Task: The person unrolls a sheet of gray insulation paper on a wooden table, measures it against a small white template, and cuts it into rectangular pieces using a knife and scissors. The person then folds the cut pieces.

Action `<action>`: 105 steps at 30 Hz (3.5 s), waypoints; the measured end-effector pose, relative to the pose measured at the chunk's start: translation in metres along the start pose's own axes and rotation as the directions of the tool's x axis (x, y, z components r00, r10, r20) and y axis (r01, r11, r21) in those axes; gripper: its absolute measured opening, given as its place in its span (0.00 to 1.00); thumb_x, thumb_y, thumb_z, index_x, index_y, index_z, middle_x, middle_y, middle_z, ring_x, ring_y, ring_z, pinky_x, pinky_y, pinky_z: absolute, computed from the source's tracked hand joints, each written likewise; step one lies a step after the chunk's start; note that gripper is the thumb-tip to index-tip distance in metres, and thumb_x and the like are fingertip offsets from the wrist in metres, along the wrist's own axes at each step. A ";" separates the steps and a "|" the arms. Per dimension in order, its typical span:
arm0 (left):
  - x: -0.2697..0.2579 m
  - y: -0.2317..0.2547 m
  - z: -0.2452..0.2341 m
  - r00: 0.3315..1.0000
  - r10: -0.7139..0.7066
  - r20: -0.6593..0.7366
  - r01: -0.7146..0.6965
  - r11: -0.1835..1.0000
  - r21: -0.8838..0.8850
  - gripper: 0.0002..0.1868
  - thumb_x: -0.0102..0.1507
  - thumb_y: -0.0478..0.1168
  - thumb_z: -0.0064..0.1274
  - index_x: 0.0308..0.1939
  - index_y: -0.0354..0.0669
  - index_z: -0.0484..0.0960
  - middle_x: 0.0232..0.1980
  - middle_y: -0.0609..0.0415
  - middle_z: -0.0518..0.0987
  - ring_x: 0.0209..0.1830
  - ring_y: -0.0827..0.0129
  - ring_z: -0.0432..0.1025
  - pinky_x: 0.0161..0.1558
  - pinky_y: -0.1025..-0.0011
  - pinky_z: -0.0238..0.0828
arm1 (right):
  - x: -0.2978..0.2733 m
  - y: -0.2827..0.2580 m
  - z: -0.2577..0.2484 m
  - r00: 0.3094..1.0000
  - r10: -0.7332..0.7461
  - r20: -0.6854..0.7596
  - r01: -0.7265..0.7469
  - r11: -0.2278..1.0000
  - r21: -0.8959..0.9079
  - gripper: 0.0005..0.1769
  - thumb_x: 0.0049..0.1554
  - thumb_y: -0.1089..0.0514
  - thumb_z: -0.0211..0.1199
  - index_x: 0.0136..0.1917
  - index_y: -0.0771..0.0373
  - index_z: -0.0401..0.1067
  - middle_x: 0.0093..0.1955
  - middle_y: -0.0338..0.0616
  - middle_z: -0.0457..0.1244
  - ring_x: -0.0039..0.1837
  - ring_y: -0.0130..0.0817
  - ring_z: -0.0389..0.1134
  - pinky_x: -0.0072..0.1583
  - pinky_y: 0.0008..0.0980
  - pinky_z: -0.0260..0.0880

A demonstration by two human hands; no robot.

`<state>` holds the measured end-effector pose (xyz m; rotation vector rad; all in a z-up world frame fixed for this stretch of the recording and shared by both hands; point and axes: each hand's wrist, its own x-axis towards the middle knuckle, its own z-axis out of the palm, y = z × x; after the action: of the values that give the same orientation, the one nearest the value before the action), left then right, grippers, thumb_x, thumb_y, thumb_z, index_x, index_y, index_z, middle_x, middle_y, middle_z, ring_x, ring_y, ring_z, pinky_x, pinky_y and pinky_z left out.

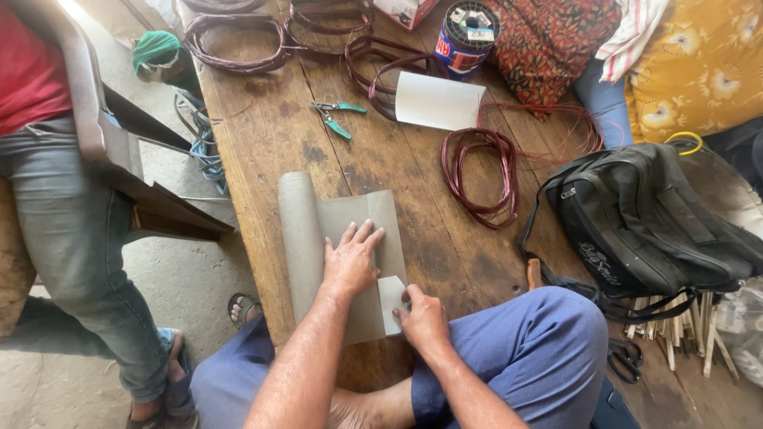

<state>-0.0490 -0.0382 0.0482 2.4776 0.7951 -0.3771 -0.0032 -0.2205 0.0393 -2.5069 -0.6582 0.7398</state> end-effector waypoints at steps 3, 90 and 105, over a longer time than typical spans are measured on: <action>-0.001 -0.003 0.002 1.000 0.003 0.008 -0.003 1.000 -0.008 0.50 0.53 0.42 0.70 0.75 0.69 0.59 0.82 0.66 0.50 0.82 0.63 0.44 0.74 0.35 0.42 | -0.001 0.000 0.002 1.000 0.027 0.005 -0.027 1.000 0.005 0.18 0.48 0.55 0.75 0.49 0.59 0.72 0.44 0.55 0.71 0.51 0.55 0.73 0.52 0.48 0.73; -0.017 -0.043 0.078 0.961 0.147 -0.235 -0.189 0.968 -0.166 0.26 0.61 0.53 0.55 0.66 0.71 0.76 0.78 0.58 0.62 0.77 0.56 0.55 0.72 0.52 0.50 | -0.013 0.148 -0.206 0.989 0.110 0.097 -0.097 0.987 -0.127 0.29 0.58 0.49 0.60 0.72 0.51 0.63 0.61 0.45 0.65 0.63 0.41 0.66 0.62 0.39 0.64; -0.027 -0.035 0.058 0.923 -0.117 -0.367 -0.022 0.935 -0.353 0.35 0.50 0.45 0.63 0.63 0.65 0.78 0.71 0.62 0.71 0.66 0.53 0.64 0.63 0.50 0.66 | 0.045 0.223 -0.257 0.806 -0.542 0.238 0.404 0.209 -0.891 0.15 0.47 0.56 0.57 0.50 0.55 0.71 0.73 0.53 0.59 0.66 0.40 0.62 0.70 0.51 0.57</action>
<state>-0.0971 -0.0578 -0.0029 2.2149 0.9832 0.2334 0.2522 -0.4422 0.0991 -2.8501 -2.2038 -0.1776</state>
